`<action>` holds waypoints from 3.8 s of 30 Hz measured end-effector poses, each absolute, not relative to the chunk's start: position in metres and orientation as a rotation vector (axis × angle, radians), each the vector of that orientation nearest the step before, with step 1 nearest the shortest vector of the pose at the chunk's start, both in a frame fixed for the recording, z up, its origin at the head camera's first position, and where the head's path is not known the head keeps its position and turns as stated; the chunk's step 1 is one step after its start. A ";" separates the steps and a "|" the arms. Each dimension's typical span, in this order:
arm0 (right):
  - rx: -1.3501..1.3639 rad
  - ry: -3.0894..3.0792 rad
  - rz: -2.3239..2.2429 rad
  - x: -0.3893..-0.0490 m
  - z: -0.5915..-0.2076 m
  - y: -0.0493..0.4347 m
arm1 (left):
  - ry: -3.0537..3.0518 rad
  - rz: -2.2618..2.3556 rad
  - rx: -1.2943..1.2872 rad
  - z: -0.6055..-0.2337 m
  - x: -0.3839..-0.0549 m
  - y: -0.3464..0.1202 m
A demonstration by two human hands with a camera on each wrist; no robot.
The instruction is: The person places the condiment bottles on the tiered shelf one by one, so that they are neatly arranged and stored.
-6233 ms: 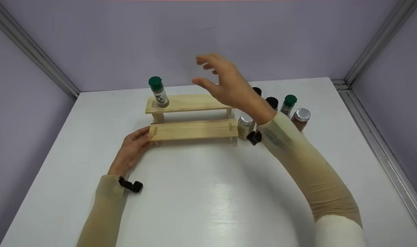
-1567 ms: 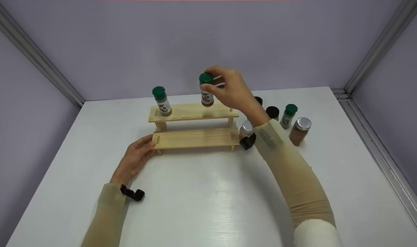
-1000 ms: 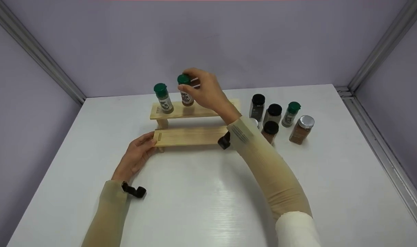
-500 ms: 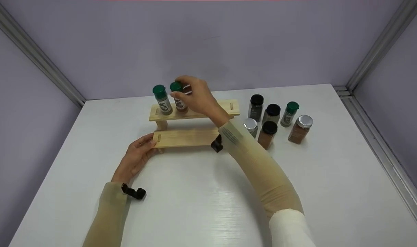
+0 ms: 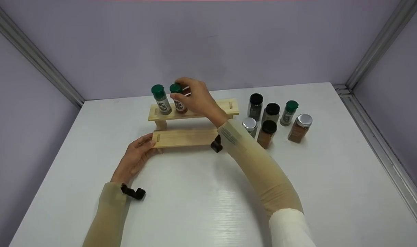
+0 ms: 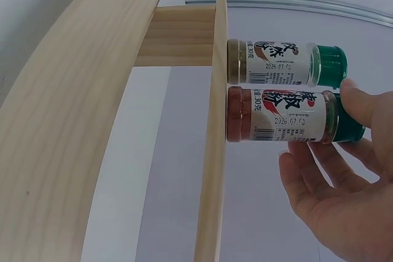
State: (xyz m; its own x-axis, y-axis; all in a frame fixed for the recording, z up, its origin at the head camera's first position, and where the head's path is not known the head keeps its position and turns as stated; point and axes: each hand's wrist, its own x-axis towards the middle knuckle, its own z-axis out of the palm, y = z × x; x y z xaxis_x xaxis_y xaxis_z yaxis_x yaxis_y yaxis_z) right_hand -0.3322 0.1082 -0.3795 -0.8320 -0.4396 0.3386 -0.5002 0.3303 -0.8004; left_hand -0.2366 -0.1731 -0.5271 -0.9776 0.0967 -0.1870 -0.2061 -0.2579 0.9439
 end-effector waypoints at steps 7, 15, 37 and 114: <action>0.849 -2.540 1.542 -0.330 -0.381 0.111 | 1.801 2.313 -0.119 -0.527 -0.237 -0.172; 0.794 -2.590 1.538 -0.326 -0.372 0.116 | 1.742 2.351 -0.096 -0.528 -0.239 -0.172; 0.742 -2.542 1.324 -0.273 -0.341 0.214 | 1.750 2.330 -0.104 -0.527 -0.244 -0.184; -0.018 -2.600 1.249 -0.229 -0.479 0.427 | 1.717 2.370 -0.100 -0.527 -0.245 -0.181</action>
State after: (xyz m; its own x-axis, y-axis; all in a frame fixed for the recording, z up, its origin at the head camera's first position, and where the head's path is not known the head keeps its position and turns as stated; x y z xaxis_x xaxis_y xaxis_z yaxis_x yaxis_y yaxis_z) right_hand -0.2291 0.4273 -0.4792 -0.9671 0.1212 0.2238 -0.0989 0.6313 -0.7692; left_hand -0.2445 -0.1812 -0.5267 -0.9751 0.1315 -0.1788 -0.2109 -0.2972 0.9312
